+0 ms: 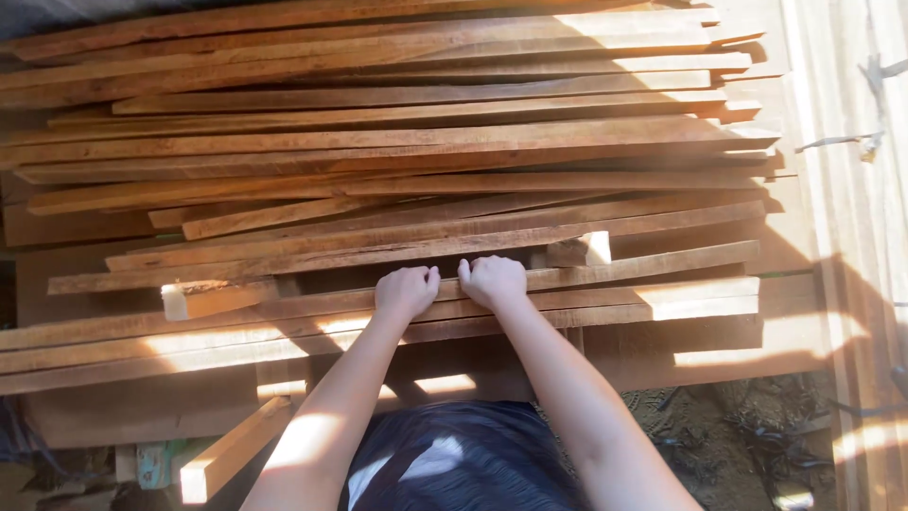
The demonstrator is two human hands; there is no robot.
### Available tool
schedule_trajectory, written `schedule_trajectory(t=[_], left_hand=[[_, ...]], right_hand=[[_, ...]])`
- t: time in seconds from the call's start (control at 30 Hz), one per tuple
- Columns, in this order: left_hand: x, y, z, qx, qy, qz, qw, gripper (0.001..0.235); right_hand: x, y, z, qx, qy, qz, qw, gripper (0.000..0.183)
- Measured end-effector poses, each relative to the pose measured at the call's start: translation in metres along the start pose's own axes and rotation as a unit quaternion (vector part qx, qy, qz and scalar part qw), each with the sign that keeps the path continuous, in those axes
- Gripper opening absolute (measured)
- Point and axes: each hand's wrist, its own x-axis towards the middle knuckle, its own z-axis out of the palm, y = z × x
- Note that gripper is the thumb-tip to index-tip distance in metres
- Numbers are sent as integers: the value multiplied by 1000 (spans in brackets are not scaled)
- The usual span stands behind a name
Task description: The person arranges wooden planks on a workbench and secures them into bundles using black plastic ties. They wrap the ties around the wood and pull them tight to fasten the bundles.
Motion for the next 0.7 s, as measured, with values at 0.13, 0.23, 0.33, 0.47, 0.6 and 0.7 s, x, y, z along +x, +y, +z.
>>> schedule_trajectory(t=[0.13,0.23,0.33,0.47,0.6,0.7], left_hand=[[6,12,-38,7,-125,2,992,66],[6,12,-44,6,-177,1,984,62],[11,18,-52,15,-142,1,990,56],[9,18,-49,13,-128,-4,992,52],[2,14,-41,7,-52,36,998,48],[18,0,26,62,146,127,979,43]], right_hand=[[16,-4,-16,-31,-85,22,996,75],[3,-10,-30,-33,-107,-6,994,74],[1,-14,-46,-32,-83,-13,996,69],[-3,-16,-48,-38,-91,-15,995,65],[-7,-15,-43,-39,-70,-16,997,65],[-4,-9,-31,-39,-26,-20,999,63]])
